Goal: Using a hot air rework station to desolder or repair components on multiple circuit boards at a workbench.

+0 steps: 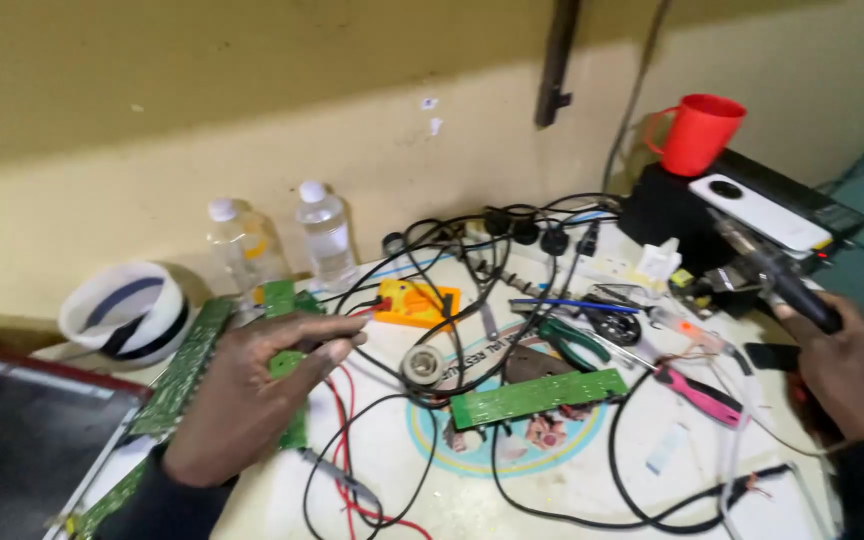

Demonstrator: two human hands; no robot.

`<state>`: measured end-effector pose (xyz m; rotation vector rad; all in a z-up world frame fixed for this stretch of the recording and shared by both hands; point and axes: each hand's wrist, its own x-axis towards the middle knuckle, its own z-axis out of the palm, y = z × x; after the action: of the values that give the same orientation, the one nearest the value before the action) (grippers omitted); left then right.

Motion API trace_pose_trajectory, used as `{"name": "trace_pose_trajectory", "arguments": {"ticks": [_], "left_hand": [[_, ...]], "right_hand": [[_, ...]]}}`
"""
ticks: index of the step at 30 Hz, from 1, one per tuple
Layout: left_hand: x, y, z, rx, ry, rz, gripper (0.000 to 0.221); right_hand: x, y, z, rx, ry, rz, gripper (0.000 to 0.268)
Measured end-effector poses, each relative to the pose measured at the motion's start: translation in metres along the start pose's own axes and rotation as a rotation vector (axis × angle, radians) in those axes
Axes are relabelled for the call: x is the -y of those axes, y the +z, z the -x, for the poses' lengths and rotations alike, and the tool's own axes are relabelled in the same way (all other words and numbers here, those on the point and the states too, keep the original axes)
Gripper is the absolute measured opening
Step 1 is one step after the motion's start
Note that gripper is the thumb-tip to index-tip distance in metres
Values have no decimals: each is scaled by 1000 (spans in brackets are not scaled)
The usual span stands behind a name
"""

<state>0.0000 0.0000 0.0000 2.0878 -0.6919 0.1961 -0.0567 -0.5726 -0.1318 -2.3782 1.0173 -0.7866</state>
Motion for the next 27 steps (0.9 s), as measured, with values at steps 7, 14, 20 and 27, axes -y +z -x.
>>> {"name": "trace_pose_trajectory", "arguments": {"ticks": [7, 14, 20, 27], "left_hand": [[7, 25, -4, 33, -57, 123, 28], [-7, 70, -20, 159, 238, 164, 41], [-81, 115, -29, 73, 639, -98, 75], [-96, 215, 1, 105, 798, -379, 63]], "right_hand": [[-6, 13, 8, 1, -309, -219, 34], [37, -60, 96, -11, -580, -62, 47], [53, -86, 142, -170, -849, 222, 44], [129, -123, 191, -435, -1197, 524, 22]]}}
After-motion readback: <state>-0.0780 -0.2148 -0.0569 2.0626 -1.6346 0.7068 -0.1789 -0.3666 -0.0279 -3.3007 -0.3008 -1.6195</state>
